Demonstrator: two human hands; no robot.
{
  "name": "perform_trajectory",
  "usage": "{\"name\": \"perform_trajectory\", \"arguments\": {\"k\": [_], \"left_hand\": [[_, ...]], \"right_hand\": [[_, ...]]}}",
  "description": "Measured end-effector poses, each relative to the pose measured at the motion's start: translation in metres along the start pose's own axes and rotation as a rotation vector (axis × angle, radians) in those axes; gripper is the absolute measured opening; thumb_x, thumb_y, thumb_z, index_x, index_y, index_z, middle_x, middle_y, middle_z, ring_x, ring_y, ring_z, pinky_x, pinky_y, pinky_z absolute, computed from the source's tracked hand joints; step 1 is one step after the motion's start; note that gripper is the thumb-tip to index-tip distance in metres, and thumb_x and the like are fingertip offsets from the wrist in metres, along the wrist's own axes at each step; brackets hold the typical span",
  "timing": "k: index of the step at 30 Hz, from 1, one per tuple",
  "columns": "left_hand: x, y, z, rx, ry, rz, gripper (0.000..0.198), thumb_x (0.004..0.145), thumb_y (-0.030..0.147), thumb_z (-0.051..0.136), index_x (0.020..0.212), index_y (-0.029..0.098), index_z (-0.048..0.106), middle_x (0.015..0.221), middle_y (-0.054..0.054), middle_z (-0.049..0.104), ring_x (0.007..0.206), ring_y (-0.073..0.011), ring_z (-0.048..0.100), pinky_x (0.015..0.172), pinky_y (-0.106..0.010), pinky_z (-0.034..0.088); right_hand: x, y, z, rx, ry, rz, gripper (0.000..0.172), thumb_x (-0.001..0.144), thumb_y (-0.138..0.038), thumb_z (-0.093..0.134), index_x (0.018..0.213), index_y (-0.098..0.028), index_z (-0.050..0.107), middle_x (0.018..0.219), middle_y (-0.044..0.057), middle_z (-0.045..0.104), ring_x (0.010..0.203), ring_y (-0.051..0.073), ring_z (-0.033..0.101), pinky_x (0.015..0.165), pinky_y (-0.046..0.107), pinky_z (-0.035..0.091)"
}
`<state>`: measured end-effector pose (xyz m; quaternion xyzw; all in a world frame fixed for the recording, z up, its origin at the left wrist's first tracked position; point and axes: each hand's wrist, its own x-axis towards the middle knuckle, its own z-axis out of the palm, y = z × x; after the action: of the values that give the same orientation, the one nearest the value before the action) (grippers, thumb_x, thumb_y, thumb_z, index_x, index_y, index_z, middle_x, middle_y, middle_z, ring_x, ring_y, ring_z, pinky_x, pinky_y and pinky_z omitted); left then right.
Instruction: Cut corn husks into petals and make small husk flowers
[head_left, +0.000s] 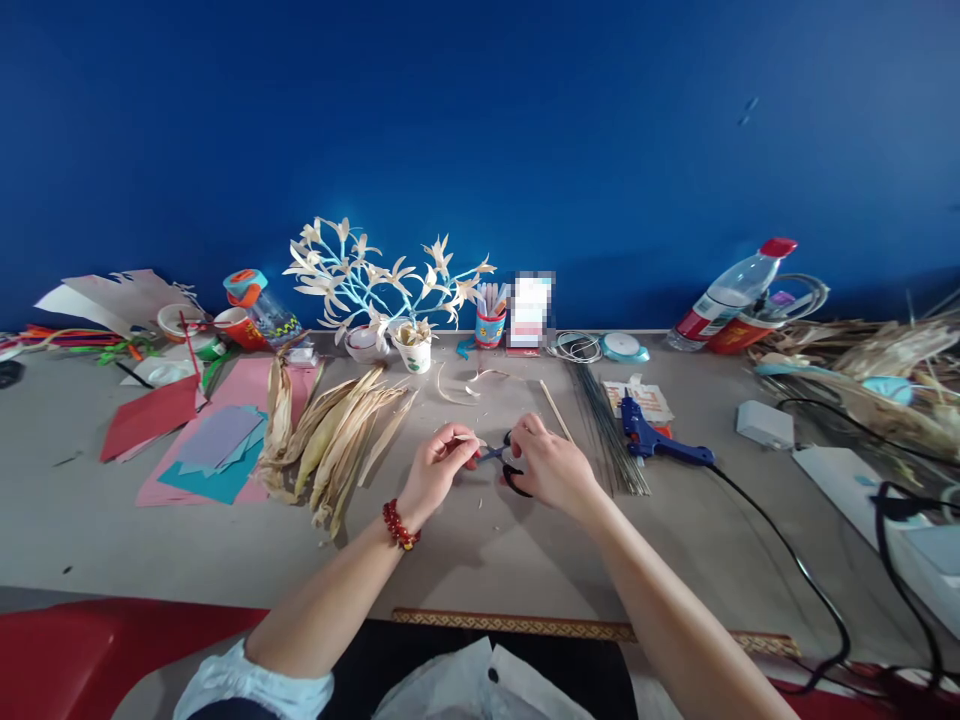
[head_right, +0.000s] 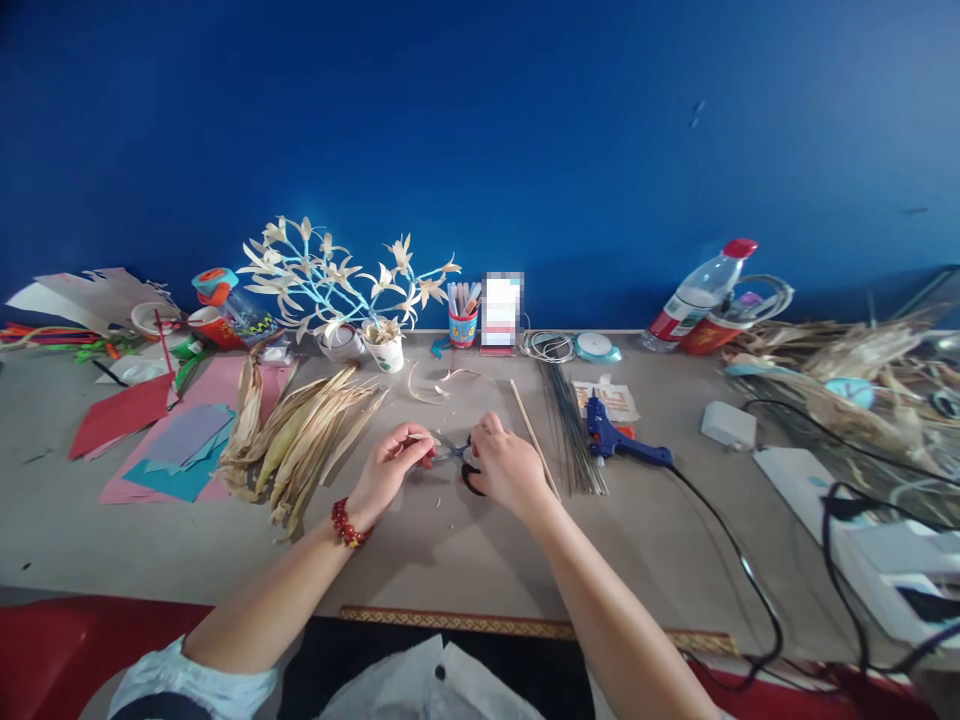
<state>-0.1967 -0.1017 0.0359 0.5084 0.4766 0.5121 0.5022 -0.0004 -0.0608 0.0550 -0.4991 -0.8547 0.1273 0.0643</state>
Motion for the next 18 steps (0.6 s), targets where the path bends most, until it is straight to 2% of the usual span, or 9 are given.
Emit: {"name": "perform_trajectory", "arguments": {"k": [5,8,11,13,16,18], "left_hand": [[-0.002,0.001,0.000,-0.014,0.017,0.009,0.019,0.086,0.037,0.060,0.082,0.019,0.061,0.077,-0.001,0.064,0.071,-0.0144,0.059,0.073,-0.027,0.048],[-0.002,0.001,0.000,-0.032,0.030,0.007,0.018,0.087,0.036,0.059,0.083,0.019,0.062,0.079,-0.002,0.065,0.072,-0.0149,0.059,0.073,-0.027,0.048],[-0.003,0.001,0.003,-0.069,0.018,0.029,0.017,0.087,0.034,0.058,0.082,0.018,0.062,0.076,-0.001,0.062,0.073,-0.0150,0.058,0.072,-0.027,0.048],[-0.003,0.000,0.005,-0.081,0.003,0.051,0.017,0.088,0.033,0.058,0.080,0.018,0.061,0.073,-0.001,0.060,0.071,-0.0145,0.057,0.071,-0.026,0.047],[-0.005,0.001,0.007,-0.065,-0.020,0.059,0.018,0.088,0.034,0.059,0.082,0.018,0.061,0.073,-0.001,0.061,0.071,-0.0144,0.058,0.070,-0.026,0.047],[-0.007,0.003,0.008,0.006,-0.014,0.082,0.018,0.088,0.036,0.060,0.088,0.018,0.062,0.080,-0.003,0.064,0.074,-0.0159,0.060,0.071,-0.027,0.048]], "right_hand": [[0.002,-0.002,-0.001,0.217,-0.144,-0.097,0.012,0.071,-0.024,0.067,0.080,-0.021,0.060,0.090,-0.001,0.060,0.069,0.012,0.053,0.054,0.023,0.026],[0.004,-0.001,-0.005,0.440,-0.146,-0.158,0.011,0.074,-0.026,0.065,0.083,-0.021,0.061,0.084,-0.002,0.061,0.070,0.013,0.052,0.059,0.022,0.033],[0.004,-0.009,-0.006,0.701,-0.057,-0.153,0.015,0.085,-0.035,0.057,0.085,-0.020,0.058,0.075,-0.002,0.058,0.063,0.012,0.048,0.057,0.022,0.036],[0.003,-0.016,-0.004,0.782,0.029,-0.128,0.021,0.090,-0.040,0.053,0.086,-0.020,0.056,0.074,-0.001,0.058,0.061,0.011,0.046,0.056,0.022,0.037],[0.000,-0.023,0.000,0.754,0.110,-0.106,0.019,0.092,-0.036,0.049,0.082,-0.020,0.054,0.073,-0.001,0.058,0.061,0.012,0.047,0.056,0.022,0.036],[0.000,-0.024,0.001,0.704,0.133,-0.114,0.015,0.091,-0.031,0.048,0.080,-0.021,0.052,0.073,0.000,0.057,0.063,0.013,0.047,0.057,0.023,0.036]]}}
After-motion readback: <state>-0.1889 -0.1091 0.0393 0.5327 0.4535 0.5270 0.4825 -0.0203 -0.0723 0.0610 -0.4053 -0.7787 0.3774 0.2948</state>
